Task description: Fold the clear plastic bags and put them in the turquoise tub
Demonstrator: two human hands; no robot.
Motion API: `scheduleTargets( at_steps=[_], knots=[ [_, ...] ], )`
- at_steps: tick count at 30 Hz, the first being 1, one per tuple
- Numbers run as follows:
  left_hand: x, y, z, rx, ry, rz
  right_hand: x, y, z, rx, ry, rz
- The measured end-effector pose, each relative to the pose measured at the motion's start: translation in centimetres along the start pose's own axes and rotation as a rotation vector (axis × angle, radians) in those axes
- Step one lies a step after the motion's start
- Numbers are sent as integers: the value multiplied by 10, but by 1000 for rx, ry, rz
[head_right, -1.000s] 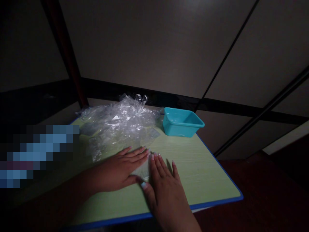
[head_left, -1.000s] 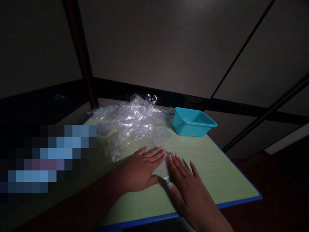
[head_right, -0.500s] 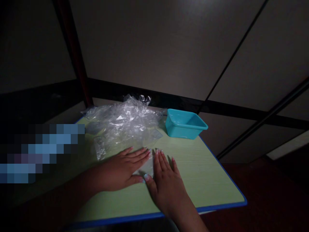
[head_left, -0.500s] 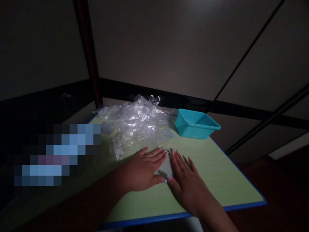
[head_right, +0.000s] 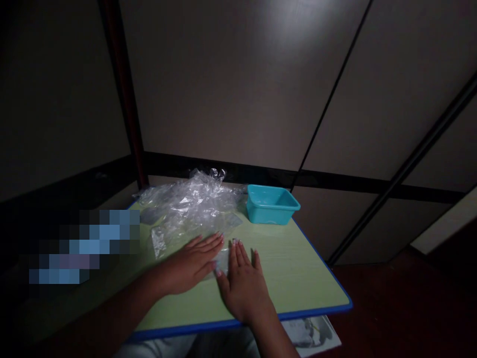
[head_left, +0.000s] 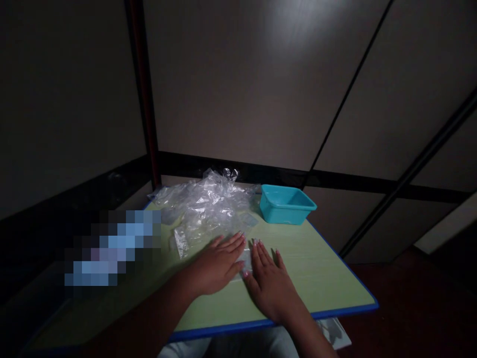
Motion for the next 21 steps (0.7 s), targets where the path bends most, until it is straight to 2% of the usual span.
scheduleTargets(
  at_steps=[4,9,14,21],
  knots=[
    [1,-2,32,-2,133,21,-3,0,3,14,-13,13],
    [-19,-7,61,19,173,33,-12,0,6,67,8,-58],
    [-29,-4,54,148,108,94,-11,1,7,62,3,-64],
    [-29,12,41,258,-56,135,-8,1,8,14,-18,-60]
  ],
)
Point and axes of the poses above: each hand's wrist, its own y-axis away from the middle knuckle, its own x-axis out of the back of the hand, z = x × y, the point moved 7 cm from there along -y, towards the middle knuckle, and after that the axes turned 8 degrees about x, right-handed, at the moved point
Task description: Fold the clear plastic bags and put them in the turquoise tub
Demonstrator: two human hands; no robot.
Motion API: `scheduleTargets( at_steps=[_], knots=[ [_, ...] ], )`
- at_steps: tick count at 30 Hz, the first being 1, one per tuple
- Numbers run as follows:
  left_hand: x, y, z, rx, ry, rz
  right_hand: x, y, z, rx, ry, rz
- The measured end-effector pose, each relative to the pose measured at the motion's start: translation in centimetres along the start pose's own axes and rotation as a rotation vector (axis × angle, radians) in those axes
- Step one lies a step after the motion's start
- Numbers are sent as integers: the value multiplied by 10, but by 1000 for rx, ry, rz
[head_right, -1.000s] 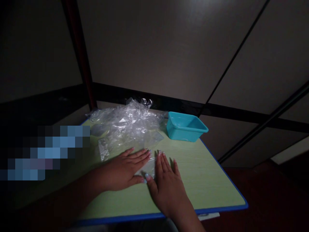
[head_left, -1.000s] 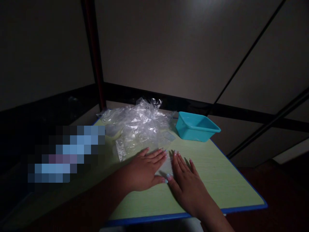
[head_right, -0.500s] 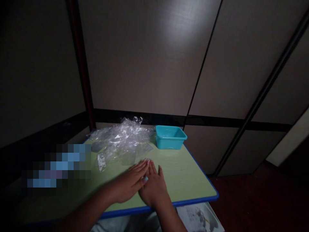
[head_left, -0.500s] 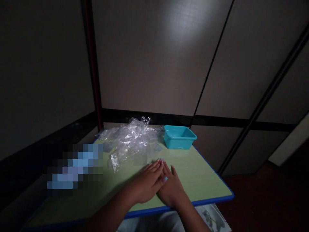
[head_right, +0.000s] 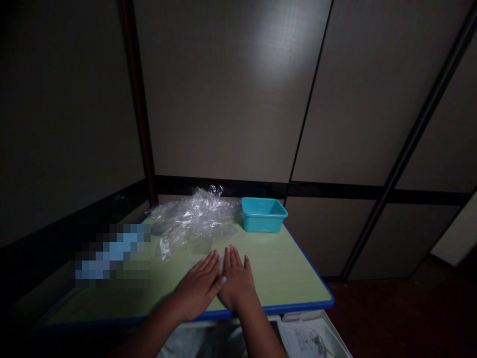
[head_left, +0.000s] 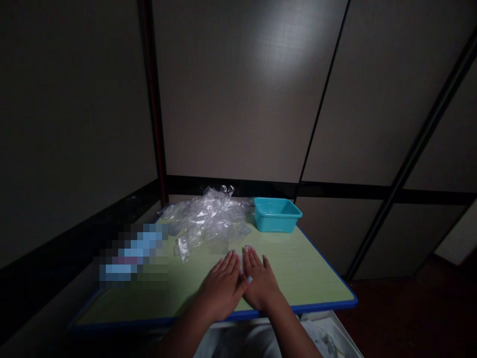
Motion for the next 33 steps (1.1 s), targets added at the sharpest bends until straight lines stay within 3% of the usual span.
scheduleTargets(
  at_steps=[11,17,20,22,27,30,33],
  knots=[
    [8,31,-37,150,-129,40,4,2,-1,-37,-29,53],
    [10,40,-56,318,-166,135,5,2,-2,-42,-28,59],
    [16,36,-41,317,-119,146,6,2,-2,-38,-20,63],
    [22,30,-16,220,-51,134,5,2,-2,-28,-11,55],
    [27,3,49,-11,193,-42,-2,3,-1,67,30,15],
    [23,-13,59,-44,283,-78,-3,4,0,88,59,12],
    [16,-19,49,-40,298,-75,-3,3,-2,114,76,9]
  ],
)
Point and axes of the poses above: each hand's wrist, its own y-axis away from the middle knuckle, its own x-axis out of the back of the hand, z = x × y, the point moved 7 cm from there along -y, towards the middle knuckle, and after that the axes turned 8 degrees about x, right-handed, at the moved point
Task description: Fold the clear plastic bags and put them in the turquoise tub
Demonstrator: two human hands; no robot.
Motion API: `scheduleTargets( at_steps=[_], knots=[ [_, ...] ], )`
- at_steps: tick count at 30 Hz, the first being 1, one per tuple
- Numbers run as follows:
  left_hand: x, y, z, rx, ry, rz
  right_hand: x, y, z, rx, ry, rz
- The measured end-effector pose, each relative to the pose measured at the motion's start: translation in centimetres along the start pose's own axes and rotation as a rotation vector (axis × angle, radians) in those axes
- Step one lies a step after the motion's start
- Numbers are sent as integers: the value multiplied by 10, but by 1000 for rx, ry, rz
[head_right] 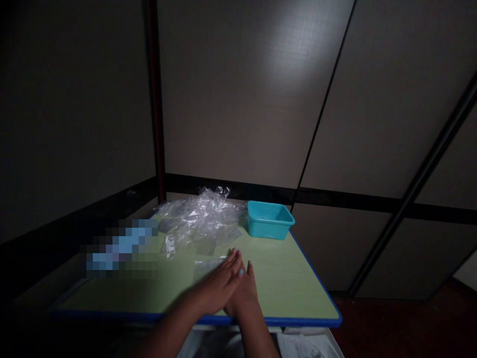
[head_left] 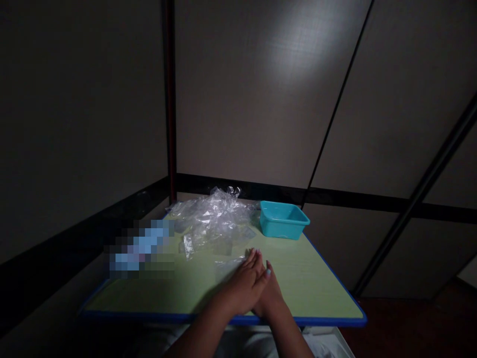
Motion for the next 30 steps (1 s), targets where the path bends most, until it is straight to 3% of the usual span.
scheduleTargets(
  at_steps=[6,18,30],
  knots=[
    [-3,10,-31,63,-61,26,1,-1,1,-30,-14,5],
    [3,29,-55,204,-281,117,5,-3,2,-148,-81,-2],
    [18,51,-92,265,-397,250,11,-2,0,-137,-162,83]
  ],
)
Point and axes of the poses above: each hand's wrist, its own y-axis away from the middle knuckle, its own x-axis out of the back of the hand, z = x × y, the point moved 7 cm from there along -y, towards the middle knuckle, and after that the axes turned 8 degrees about x, right-handed, at the moved point
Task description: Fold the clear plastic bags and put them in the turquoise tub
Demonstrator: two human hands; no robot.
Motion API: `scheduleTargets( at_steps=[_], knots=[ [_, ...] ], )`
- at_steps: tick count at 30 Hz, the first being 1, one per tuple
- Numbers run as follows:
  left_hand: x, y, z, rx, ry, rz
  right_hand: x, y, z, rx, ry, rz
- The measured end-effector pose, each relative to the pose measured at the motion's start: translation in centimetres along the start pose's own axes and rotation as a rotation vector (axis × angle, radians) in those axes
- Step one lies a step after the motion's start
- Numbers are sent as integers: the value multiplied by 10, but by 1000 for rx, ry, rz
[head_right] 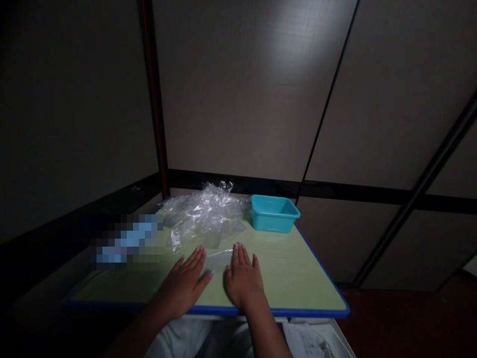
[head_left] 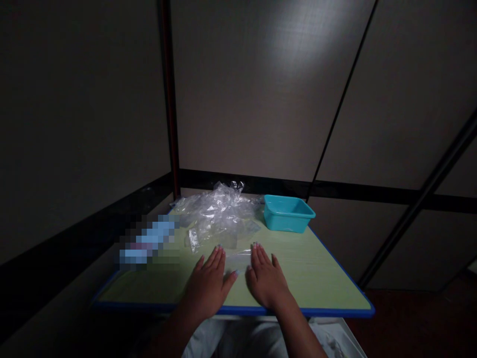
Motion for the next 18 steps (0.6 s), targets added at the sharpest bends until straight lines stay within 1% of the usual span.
scheduleTargets(
  at_steps=[4,6,9,11,13,14,18],
  knots=[
    [0,2,-3,-22,12,40,-2,1,5,26,-42,52],
    [3,4,-1,-63,30,61,1,3,13,46,-132,160],
    [9,7,8,-174,65,49,13,12,32,70,-298,382],
    [12,8,12,-228,89,8,23,20,43,102,-284,431],
    [13,8,14,-250,112,-45,33,30,48,161,-177,392],
    [12,8,15,-252,122,-70,36,35,49,193,-118,351],
    [9,7,15,-250,154,-126,45,52,44,301,52,215]
  ],
)
Point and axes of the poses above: each hand's wrist, its own y-axis away from the middle knuckle, its own x-axis out of the back of the hand, z = x × y, the point moved 7 cm from there along -y, towards the middle knuckle, and after that the axes turned 8 degrees about x, right-handed, at the moved point
